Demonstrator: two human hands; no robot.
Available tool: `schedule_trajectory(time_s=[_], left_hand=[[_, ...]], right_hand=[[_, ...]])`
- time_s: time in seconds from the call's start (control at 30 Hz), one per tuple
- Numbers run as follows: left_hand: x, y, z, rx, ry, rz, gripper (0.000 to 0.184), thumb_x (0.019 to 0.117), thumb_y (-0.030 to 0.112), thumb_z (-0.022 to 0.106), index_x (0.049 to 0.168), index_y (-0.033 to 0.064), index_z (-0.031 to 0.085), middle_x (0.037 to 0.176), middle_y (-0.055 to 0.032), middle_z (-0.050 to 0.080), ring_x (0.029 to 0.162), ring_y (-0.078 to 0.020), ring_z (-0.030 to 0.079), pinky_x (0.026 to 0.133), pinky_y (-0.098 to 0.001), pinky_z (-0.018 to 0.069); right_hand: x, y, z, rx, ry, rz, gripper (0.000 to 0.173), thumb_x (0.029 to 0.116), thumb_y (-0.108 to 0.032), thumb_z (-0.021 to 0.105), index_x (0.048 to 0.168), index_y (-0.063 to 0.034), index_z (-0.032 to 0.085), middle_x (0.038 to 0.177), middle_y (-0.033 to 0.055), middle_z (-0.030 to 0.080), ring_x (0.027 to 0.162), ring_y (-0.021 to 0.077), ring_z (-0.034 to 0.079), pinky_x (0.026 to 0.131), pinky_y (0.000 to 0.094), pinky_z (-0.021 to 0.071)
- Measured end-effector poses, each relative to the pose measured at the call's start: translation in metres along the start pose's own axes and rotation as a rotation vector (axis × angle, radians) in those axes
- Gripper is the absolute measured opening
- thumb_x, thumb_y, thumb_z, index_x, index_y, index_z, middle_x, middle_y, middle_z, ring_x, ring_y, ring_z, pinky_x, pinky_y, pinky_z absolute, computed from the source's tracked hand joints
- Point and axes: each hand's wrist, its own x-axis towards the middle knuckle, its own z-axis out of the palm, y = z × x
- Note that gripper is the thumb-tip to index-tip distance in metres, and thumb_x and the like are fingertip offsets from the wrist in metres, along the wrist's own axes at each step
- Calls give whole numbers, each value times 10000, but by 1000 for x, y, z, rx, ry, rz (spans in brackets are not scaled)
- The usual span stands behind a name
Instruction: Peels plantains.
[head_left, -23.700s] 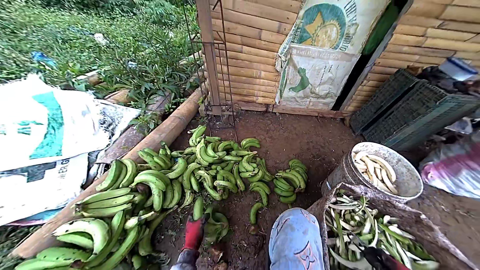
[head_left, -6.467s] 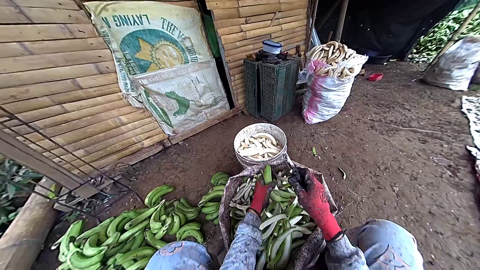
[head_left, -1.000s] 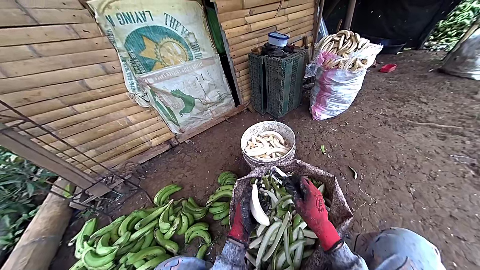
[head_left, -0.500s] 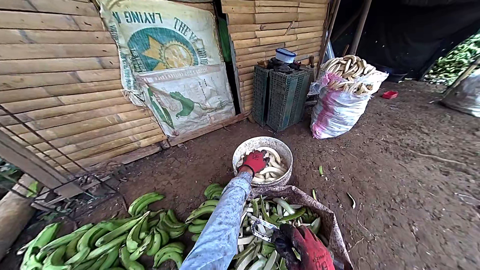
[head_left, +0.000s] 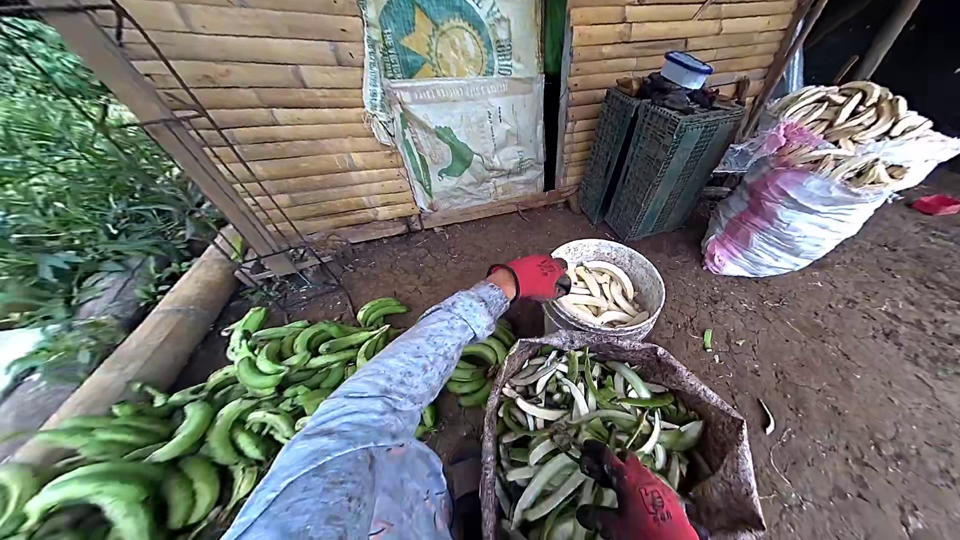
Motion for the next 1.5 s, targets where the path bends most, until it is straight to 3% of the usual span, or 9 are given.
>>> schedule_trajectory(time_s=[0.1, 0.3, 0.47, 0.67, 0.97, 1.13, 1.3, 1.4, 1.5], left_hand=[[-86, -56, 22, 77, 123, -50, 385, 1019, 289, 588, 1267, 3, 651, 1318, -220, 624, 1267, -380, 572, 1075, -564, 427], [-304, -143, 154, -336, 244, -588, 345, 1020, 237, 605, 1318, 71, 654, 1311, -203, 640, 1253, -385, 586, 1076, -603, 424], [-393, -161, 336, -806, -134, -1060, 473, 1074, 369, 483, 1341, -2, 606, 1319, -292, 606, 1259, -451, 567, 1060, -663, 397], [-382, -146, 454, -905, -208, -1271, 577, 1106, 402, 351, 1537, 22, 401, 1502, -283, 474, 1422, -441, 432, 1157, -631, 324], [-348, -115, 496, -825, 138, -1455, 591, 964, 309, 675, 1424, -31, 527, 1412, -300, 550, 1345, -454, 511, 1110, -616, 405], [-362, -107, 499, -800, 220, -1475, 671, 966, 333, 664, 1546, 105, 417, 1399, -287, 566, 1303, -467, 547, 1055, -647, 438], [-349, -120, 507, -784, -114, -1351, 609, 1047, 402, 499, 1557, 87, 398, 1453, -293, 521, 1369, -463, 488, 1115, -640, 382], [-333, -125, 520, -752, -223, -1320, 588, 1028, 402, 541, 1489, 41, 485, 1469, -275, 515, 1396, -437, 467, 1134, -630, 358], [-335, -114, 510, -688, -169, -1368, 513, 983, 340, 627, 1386, 24, 595, 1417, -271, 565, 1358, -442, 506, 1112, -615, 396]], right_hand=[[8, -8, 49, -176, -48, 7, 809, 792, -293, 843, 1517, -180, 501, 1428, 307, 526, 1163, 506, 618, 913, 670, 518], [59, -3, 61, -265, 130, -40, 816, 752, -397, 868, 1476, -199, 545, 1332, 278, 610, 1051, 473, 679, 833, 659, 546], [126, -9, 33, -356, 225, 2, 817, 778, -381, 870, 1491, -184, 522, 1295, 278, 632, 1112, 482, 657, 875, 675, 524], [155, -36, 3, -335, 314, 96, 799, 793, -279, 861, 1502, -206, 501, 1359, 290, 582, 1115, 496, 647, 872, 670, 527], [89, 20, 19, -261, 154, 214, 723, 851, -392, 796, 1497, -246, 506, 1247, 237, 677, 1125, 453, 664, 916, 675, 507], [49, 2, -5, -219, 92, 141, 1033, 750, -470, 864, 1605, -351, 297, 1269, 167, 680, 1107, 400, 680, 926, 642, 526], [7, -61, 37, -83, -30, -77, 569, 1049, -478, 494, 1572, -273, 406, 1268, 145, 691, 1149, 348, 678, 990, 597, 511], [-13, -79, 66, 42, -243, -143, 443, 1095, -375, 432, 1449, -148, 570, 1275, 188, 684, 1190, 348, 655, 1043, 581, 471], [-17, -63, 57, 26, -121, -94, 410, 1071, -360, 471, 1421, -197, 610, 1232, 140, 717, 1152, 320, 682, 1008, 572, 502]])
